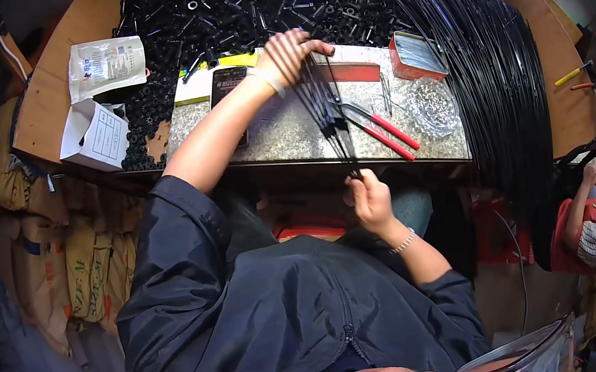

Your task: Assembling thin rods into bundles and attaching connector pieces using hand tools.

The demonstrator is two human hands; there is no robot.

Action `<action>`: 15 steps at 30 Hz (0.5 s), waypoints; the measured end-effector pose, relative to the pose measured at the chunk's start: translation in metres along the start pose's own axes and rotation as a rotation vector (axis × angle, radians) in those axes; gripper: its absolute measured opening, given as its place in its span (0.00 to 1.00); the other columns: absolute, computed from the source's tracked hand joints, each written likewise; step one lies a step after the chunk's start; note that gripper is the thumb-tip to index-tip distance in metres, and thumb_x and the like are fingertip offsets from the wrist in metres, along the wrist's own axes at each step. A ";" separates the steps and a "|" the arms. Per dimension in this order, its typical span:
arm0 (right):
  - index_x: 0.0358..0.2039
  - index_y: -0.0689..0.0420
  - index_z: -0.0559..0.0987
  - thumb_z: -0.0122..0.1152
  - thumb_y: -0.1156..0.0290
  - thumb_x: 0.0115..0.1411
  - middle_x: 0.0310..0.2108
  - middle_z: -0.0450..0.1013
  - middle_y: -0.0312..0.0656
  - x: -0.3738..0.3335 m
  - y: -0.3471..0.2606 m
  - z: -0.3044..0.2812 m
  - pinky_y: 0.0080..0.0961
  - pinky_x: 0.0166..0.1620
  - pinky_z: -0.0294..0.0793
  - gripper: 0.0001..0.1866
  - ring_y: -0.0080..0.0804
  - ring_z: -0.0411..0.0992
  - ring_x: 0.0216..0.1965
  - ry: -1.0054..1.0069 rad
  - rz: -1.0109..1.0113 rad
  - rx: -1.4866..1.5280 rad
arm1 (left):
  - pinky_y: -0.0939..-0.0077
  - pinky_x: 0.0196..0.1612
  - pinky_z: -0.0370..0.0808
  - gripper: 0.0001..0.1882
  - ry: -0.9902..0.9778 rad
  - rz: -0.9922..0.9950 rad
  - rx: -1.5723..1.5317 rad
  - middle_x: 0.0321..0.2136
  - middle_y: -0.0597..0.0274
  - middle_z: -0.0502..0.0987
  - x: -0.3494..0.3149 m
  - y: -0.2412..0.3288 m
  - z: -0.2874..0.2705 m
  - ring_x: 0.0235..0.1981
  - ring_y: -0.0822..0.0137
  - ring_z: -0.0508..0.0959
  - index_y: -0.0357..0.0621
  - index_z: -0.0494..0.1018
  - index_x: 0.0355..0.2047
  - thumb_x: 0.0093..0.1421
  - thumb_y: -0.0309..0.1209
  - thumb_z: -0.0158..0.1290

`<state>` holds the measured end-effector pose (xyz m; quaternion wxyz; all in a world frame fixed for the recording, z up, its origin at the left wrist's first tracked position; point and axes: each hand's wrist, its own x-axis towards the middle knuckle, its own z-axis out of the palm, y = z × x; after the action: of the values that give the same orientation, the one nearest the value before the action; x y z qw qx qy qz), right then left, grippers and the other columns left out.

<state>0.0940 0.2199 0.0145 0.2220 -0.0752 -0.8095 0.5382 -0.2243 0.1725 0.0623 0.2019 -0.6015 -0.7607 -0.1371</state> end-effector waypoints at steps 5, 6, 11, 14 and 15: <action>0.33 0.61 0.72 0.49 0.71 0.64 0.16 0.65 0.39 0.003 0.058 0.032 0.23 0.22 0.64 0.07 0.28 0.65 0.16 0.086 -0.126 -0.069 | 0.44 0.58 0.57 0.41 -0.158 -0.012 0.156 0.59 0.45 0.59 -0.026 0.026 -0.036 0.60 0.38 0.58 0.53 0.61 0.59 0.42 0.40 0.62; 0.32 0.61 0.72 0.49 0.71 0.64 0.17 0.65 0.40 0.003 0.062 0.033 0.24 0.22 0.64 0.07 0.29 0.65 0.16 0.097 -0.148 -0.088 | 0.43 0.59 0.54 0.44 -0.259 0.054 0.000 0.60 0.45 0.58 -0.030 0.045 -0.059 0.61 0.38 0.55 0.56 0.59 0.61 0.42 0.43 0.62; 0.35 0.61 0.72 0.55 0.72 0.60 0.26 0.71 0.50 0.000 0.069 0.030 0.36 0.27 0.70 0.06 0.52 0.72 0.27 -0.048 -0.083 -0.124 | 0.38 0.61 0.41 0.20 -0.190 0.251 -0.648 0.61 0.57 0.60 -0.066 0.095 -0.049 0.66 0.41 0.45 0.53 0.72 0.45 0.54 0.44 0.56; 0.37 0.61 0.74 0.61 0.73 0.54 0.30 0.73 0.49 0.006 0.041 0.018 0.36 0.33 0.71 0.10 0.49 0.72 0.31 0.119 -0.238 -0.415 | 0.40 0.62 0.40 0.05 -0.155 0.185 -0.732 0.53 0.64 0.68 -0.075 0.108 -0.033 0.64 0.50 0.53 0.53 0.72 0.33 0.57 0.36 0.52; 0.37 0.61 0.75 0.66 0.72 0.49 0.33 0.74 0.48 0.009 0.022 0.011 0.35 0.36 0.72 0.15 0.46 0.72 0.33 0.184 -0.262 -0.339 | 0.39 0.62 0.41 0.05 -0.139 0.190 -0.703 0.51 0.64 0.69 -0.082 0.109 -0.037 0.63 0.53 0.56 0.54 0.72 0.34 0.57 0.35 0.52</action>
<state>0.0788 0.2227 -0.0062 0.3469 -0.0545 -0.8677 0.3519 -0.0975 0.1115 0.0524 -0.0572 -0.7100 -0.6197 -0.3294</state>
